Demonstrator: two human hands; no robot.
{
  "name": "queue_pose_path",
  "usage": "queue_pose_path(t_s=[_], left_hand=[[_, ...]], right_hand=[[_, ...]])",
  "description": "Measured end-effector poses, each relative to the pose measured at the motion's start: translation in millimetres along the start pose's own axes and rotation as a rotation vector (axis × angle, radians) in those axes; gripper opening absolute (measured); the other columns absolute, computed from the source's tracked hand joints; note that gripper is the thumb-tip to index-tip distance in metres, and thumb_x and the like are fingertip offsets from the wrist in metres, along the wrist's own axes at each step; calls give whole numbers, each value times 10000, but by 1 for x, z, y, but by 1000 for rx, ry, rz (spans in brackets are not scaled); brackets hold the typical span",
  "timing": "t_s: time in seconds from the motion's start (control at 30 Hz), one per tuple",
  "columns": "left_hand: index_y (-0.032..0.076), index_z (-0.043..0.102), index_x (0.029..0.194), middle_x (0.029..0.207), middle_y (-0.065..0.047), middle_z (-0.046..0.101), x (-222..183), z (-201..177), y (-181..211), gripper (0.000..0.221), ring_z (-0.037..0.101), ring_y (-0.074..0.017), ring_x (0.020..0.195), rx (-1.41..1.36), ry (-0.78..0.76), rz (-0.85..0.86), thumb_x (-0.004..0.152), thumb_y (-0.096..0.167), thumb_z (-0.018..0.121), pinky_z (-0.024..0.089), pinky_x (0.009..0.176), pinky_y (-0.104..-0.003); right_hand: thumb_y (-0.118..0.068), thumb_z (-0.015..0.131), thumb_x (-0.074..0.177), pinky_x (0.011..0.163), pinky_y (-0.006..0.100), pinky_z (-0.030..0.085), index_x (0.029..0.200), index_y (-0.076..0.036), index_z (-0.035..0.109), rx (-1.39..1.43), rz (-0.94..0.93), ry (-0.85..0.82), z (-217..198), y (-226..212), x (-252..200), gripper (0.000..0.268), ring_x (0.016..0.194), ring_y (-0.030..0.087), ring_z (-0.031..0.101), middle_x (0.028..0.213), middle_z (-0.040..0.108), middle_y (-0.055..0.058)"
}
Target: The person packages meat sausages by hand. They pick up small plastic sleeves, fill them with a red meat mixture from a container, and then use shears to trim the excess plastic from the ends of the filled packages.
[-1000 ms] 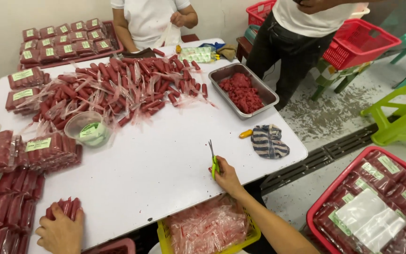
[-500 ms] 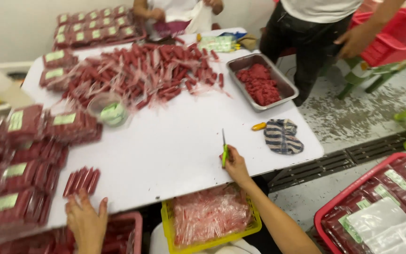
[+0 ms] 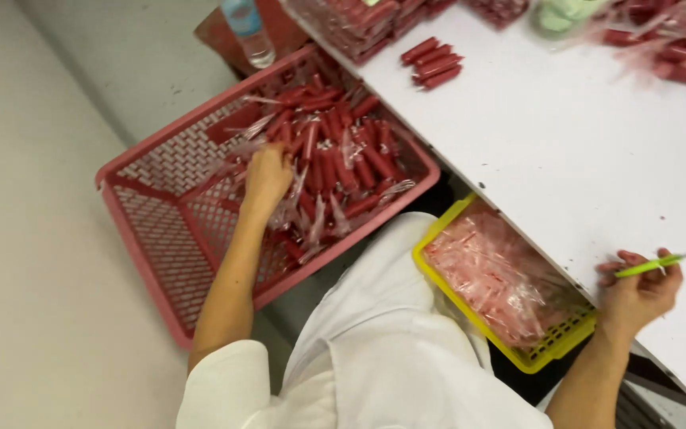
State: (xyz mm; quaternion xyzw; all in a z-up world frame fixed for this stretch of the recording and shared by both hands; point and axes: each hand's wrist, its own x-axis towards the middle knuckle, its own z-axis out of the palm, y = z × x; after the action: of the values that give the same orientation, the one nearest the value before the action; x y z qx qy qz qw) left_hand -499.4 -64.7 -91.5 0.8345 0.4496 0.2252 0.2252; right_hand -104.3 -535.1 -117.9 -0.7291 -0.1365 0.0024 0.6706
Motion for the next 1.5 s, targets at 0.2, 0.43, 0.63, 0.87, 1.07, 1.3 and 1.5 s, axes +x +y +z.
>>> queue_pose_path(t_s=[0.2,0.43,0.63,0.87,1.07,1.3,1.5], left_hand=[[1,719,1043,1071,-154,683,-18,-8,50,182,638,-305,962,159,-119,212,909,-60,609,563,810,-431],[194,312,1556,1613,-81,303,-2,31,42,1073,280,-339,1500,975,-513,857,651,197,888,309,1158,-636],[238,307,1546,1539,-90,344,24,42,14,956,392,-327,1386,999,-402,1026,739,186,817,425,1069,-577],[145,645,1290,1419,-79,518,23,29,7,514,482,-317,1340,787,-186,1314,790,73,737,478,1054,-595],[196,716,896,826,-5,733,37,-7,14,108,708,-211,844,258,290,1099,966,122,750,577,956,-374],[220,653,1341,1522,-12,529,79,-11,-2,420,530,-264,1143,754,-449,940,926,157,650,463,792,-389],[116,691,1168,1204,-64,676,80,-9,5,327,498,-313,1351,689,-525,919,856,35,640,352,1122,-565]], right_hand=[[59,501,1141,568,238,455,1378,-128,467,-1,-3,34,7,-11,-6,304,796,144,665,1088,687,69],[32,482,1148,558,242,430,1382,-90,464,-135,-40,12,8,-15,-8,264,772,170,655,1090,674,91],[7,533,1217,702,281,560,1405,-82,458,-81,-71,18,1,8,-2,222,757,184,625,1101,654,127],[5,515,1211,661,283,519,1419,-45,436,-114,-91,12,0,14,1,227,769,210,623,1100,636,159],[-15,539,1246,649,270,487,1424,-46,440,-155,-80,-12,0,12,0,206,817,216,639,1097,626,142],[114,495,1221,828,362,619,1454,26,437,-152,-164,-35,-6,24,4,256,907,253,629,1099,598,203],[129,498,1192,740,378,586,1444,32,461,-164,-211,-29,2,7,-5,272,855,276,630,1097,625,217]])
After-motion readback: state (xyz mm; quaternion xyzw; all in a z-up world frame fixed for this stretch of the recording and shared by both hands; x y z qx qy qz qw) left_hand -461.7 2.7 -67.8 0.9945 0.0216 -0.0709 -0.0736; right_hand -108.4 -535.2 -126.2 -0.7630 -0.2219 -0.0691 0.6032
